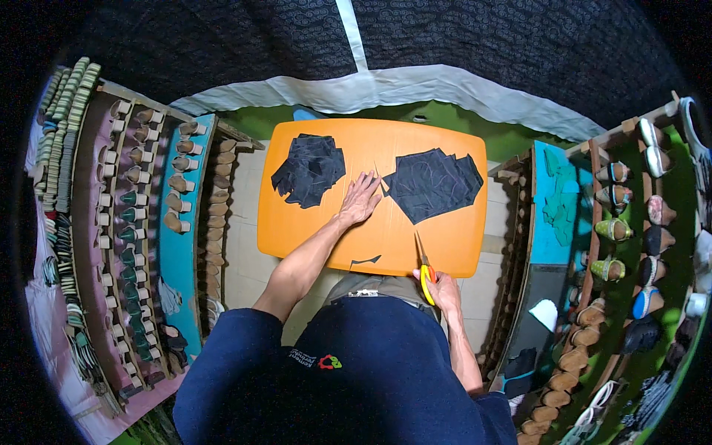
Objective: The person uses yellow-handled scissors to cut black fabric pieces on an orange table. They repeatedly pick up fabric, cut along edges, and place the cut pieces back on the table. The workspace includes shelves with shoe lasts and other materials.
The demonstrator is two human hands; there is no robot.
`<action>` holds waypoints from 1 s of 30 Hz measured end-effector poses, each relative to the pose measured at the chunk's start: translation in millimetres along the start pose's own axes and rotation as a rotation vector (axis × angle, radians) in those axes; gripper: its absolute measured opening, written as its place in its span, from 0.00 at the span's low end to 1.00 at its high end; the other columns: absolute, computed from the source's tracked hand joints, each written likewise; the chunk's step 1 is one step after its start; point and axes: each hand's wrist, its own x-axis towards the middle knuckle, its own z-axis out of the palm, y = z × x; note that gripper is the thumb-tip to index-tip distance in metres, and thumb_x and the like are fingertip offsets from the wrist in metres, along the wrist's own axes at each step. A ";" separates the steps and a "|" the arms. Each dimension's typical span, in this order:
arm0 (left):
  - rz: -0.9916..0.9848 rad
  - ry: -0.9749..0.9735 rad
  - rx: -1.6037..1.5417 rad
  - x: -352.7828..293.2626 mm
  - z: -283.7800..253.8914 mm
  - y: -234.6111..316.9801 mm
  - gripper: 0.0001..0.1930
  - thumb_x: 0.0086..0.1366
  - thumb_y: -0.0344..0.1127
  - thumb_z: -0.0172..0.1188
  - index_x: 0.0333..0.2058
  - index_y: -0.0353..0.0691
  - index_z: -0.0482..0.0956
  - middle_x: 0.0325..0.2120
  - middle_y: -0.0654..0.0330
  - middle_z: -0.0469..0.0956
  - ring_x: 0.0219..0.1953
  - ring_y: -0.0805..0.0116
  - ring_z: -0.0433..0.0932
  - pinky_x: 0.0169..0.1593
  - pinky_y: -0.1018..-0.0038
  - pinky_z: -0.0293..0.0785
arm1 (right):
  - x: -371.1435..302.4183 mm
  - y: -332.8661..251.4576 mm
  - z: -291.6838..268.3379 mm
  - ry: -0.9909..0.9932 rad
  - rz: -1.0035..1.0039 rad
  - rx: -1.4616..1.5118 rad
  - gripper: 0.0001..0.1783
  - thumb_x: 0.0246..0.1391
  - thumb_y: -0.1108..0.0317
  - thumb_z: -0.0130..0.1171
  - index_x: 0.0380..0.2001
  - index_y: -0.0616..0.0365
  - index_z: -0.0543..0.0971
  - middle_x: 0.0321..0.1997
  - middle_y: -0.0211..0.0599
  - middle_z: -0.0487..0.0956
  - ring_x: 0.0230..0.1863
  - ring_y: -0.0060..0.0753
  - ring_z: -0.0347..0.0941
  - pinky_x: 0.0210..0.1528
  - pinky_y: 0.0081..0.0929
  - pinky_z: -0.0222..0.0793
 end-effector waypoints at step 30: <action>0.310 -0.143 -0.297 -249.7 33.2 24.0 0.12 0.64 0.33 0.60 0.45 0.40 0.84 0.38 0.58 0.84 0.43 0.58 0.82 0.57 0.59 0.73 | 25.6 -45.0 28.4 -0.001 -0.142 -0.152 0.43 0.48 0.25 0.59 0.28 0.64 0.82 0.21 0.48 0.79 0.27 0.46 0.78 0.35 0.43 0.70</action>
